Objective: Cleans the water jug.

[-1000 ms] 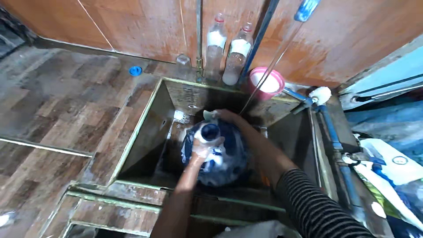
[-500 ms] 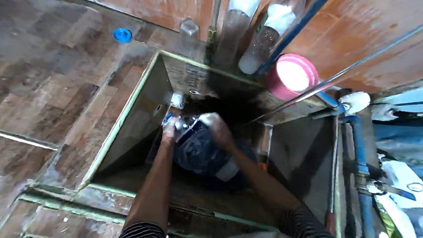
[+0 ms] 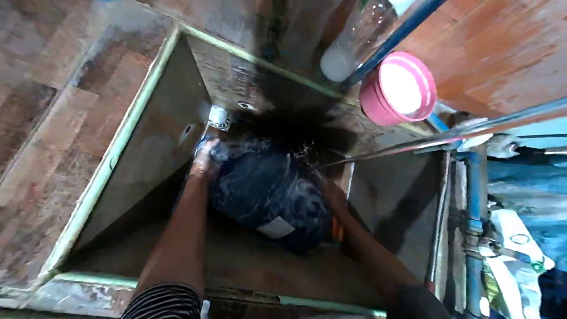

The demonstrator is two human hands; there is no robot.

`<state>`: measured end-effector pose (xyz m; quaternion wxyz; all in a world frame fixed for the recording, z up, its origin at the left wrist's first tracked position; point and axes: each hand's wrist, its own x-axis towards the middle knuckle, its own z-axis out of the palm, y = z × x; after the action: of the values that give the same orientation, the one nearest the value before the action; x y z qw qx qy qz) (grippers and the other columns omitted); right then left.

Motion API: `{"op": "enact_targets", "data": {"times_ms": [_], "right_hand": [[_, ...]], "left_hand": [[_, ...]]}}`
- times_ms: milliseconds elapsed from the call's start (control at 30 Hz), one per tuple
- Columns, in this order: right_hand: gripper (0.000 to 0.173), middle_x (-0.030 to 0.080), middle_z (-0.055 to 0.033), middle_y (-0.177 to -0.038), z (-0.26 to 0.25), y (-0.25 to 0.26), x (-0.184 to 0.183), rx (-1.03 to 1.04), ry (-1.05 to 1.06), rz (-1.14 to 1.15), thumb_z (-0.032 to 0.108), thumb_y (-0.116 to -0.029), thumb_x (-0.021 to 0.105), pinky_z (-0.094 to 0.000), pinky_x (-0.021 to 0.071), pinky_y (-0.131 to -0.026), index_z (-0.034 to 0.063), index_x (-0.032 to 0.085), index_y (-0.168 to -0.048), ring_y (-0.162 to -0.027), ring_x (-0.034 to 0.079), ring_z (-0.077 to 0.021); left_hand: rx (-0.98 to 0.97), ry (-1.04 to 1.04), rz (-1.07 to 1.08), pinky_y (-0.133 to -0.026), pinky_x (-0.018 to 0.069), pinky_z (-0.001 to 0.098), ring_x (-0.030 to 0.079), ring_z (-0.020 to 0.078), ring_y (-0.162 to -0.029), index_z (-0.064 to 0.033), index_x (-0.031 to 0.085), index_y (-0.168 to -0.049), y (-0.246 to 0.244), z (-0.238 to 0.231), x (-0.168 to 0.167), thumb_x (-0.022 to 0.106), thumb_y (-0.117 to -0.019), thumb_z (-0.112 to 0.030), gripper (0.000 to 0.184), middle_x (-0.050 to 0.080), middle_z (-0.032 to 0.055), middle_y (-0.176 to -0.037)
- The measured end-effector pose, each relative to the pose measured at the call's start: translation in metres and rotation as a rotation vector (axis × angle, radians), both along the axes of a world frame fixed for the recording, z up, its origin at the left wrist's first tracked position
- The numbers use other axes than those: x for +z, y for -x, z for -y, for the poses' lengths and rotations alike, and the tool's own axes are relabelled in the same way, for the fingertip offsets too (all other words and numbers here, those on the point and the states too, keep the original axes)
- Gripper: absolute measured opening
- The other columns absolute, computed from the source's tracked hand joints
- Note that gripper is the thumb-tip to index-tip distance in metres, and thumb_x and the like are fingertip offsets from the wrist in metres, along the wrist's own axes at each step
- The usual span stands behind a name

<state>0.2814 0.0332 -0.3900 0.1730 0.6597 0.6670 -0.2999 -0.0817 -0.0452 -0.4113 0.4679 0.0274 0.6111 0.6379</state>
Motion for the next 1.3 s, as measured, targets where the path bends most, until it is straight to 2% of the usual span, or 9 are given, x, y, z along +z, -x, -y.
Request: {"op": "enact_targets", "data": {"times_ms": [133, 300, 433, 567, 633, 800, 900, 1067, 1300], "right_hand": [[0.047, 0.059, -0.0309, -0.138, 0.068, -0.007, 0.038, 0.027, -0.048, -0.058, 0.020, -0.1068, 0.049, -0.0577, 0.0447, -0.109, -0.0067, 0.049, -0.146, -0.128, 0.059, -0.0450], [0.039, 0.056, -0.0364, -0.136, 0.013, 0.089, 0.077, 0.224, -0.400, -0.427, 0.009, -0.1005, 0.056, -0.0586, 0.0440, -0.108, -0.0136, 0.058, -0.132, -0.129, 0.055, -0.0497], [0.040, 0.053, -0.0304, -0.144, -0.048, 0.106, 0.090, 0.111, -0.244, -0.622, 0.017, -0.1079, 0.049, -0.0563, 0.0420, -0.113, -0.0073, 0.054, -0.140, -0.135, 0.052, -0.0431], [0.036, 0.060, -0.0224, -0.142, 0.035, 0.114, 0.073, 0.635, -0.569, -0.799, 0.002, -0.0944, 0.056, -0.0582, 0.0396, -0.116, 0.0032, 0.072, -0.127, -0.138, 0.052, -0.0420], [0.035, 0.060, -0.0176, -0.145, 0.025, 0.117, 0.098, 0.777, -0.440, -0.644, 0.007, -0.0992, 0.055, -0.0558, 0.0383, -0.117, 0.0048, 0.069, -0.131, -0.139, 0.052, -0.0376], [0.039, 0.056, -0.0289, -0.143, -0.075, 0.064, 0.089, 0.254, -0.033, -0.534, 0.012, -0.1094, 0.046, -0.0524, 0.0390, -0.116, -0.0085, 0.054, -0.141, -0.135, 0.053, -0.0391], [0.045, 0.049, -0.0315, -0.149, -0.004, 0.005, 0.040, -0.046, -0.142, -0.476, 0.014, -0.1109, 0.040, -0.0450, 0.0364, -0.119, -0.0117, 0.044, -0.147, -0.140, 0.048, -0.0373], [0.055, 0.024, -0.0380, -0.161, 0.125, 0.025, 0.035, 0.261, -0.346, -0.671, 0.013, -0.1037, 0.049, -0.0524, 0.0267, -0.126, -0.0102, 0.038, -0.153, -0.151, 0.027, -0.0495], [0.048, 0.046, -0.0300, -0.153, 0.002, 0.028, 0.014, 0.073, -0.059, -0.487, 0.019, -0.1120, 0.038, -0.0568, 0.0367, -0.118, -0.0044, 0.038, -0.155, -0.141, 0.047, -0.0434]], "left_hand": [[0.102, 0.214, -0.093, -0.082, 0.0512, 0.0302, 0.058, 0.0098, -0.089, -0.0056, 0.054, -0.136, 0.009, -0.015, -0.017, 0.053, -0.1057, -0.030, 0.039, 0.061, 0.0054, -0.109], [-0.212, -0.278, 0.014, -0.060, 0.0529, 0.0183, 0.060, 0.0012, -0.065, -0.0136, 0.059, -0.098, -0.030, -0.023, 0.030, 0.040, -0.1027, -0.012, 0.019, 0.065, -0.0066, -0.078], [-0.301, -0.181, -0.055, -0.063, 0.0528, 0.0185, 0.059, -0.0004, -0.069, -0.0157, 0.061, -0.107, -0.056, -0.020, 0.067, 0.049, -0.1046, -0.023, 0.015, 0.064, -0.0076, -0.083], [0.031, 0.111, -0.223, -0.087, 0.0523, 0.0404, 0.061, 0.0201, -0.093, 0.0015, 0.060, -0.128, -0.066, -0.030, 0.063, 0.064, -0.1005, -0.025, 0.039, 0.065, 0.0164, -0.111], [-0.138, 0.087, -0.215, -0.080, 0.0520, 0.0317, 0.059, 0.0121, -0.089, -0.0031, 0.059, -0.128, -0.075, -0.016, 0.076, 0.060, -0.1025, -0.022, 0.032, 0.063, 0.0086, -0.108], [-0.562, -0.085, -0.229, -0.086, 0.0544, 0.0295, 0.062, 0.0101, -0.096, -0.0037, 0.053, -0.137, -0.114, 0.013, 0.136, 0.068, -0.0922, 0.002, 0.048, 0.065, 0.0088, -0.116], [-0.206, -0.058, -0.211, -0.075, 0.0542, 0.0276, 0.061, 0.0084, -0.084, -0.0037, 0.057, -0.131, -0.090, 0.006, 0.088, 0.062, -0.0979, -0.011, 0.034, 0.065, 0.0052, -0.103], [0.310, 0.209, -0.203, -0.097, 0.0512, 0.0392, 0.061, 0.0210, -0.111, 0.0012, 0.050, -0.140, -0.047, 0.001, 0.047, 0.067, -0.0976, -0.024, 0.053, 0.061, 0.0173, -0.127], [0.077, -0.002, -0.113, -0.079, 0.0550, 0.0302, 0.062, 0.0095, -0.088, -0.0068, 0.059, -0.123, -0.040, 0.002, 0.037, 0.062, -0.0982, -0.018, 0.027, 0.064, 0.0021, -0.102]]}}
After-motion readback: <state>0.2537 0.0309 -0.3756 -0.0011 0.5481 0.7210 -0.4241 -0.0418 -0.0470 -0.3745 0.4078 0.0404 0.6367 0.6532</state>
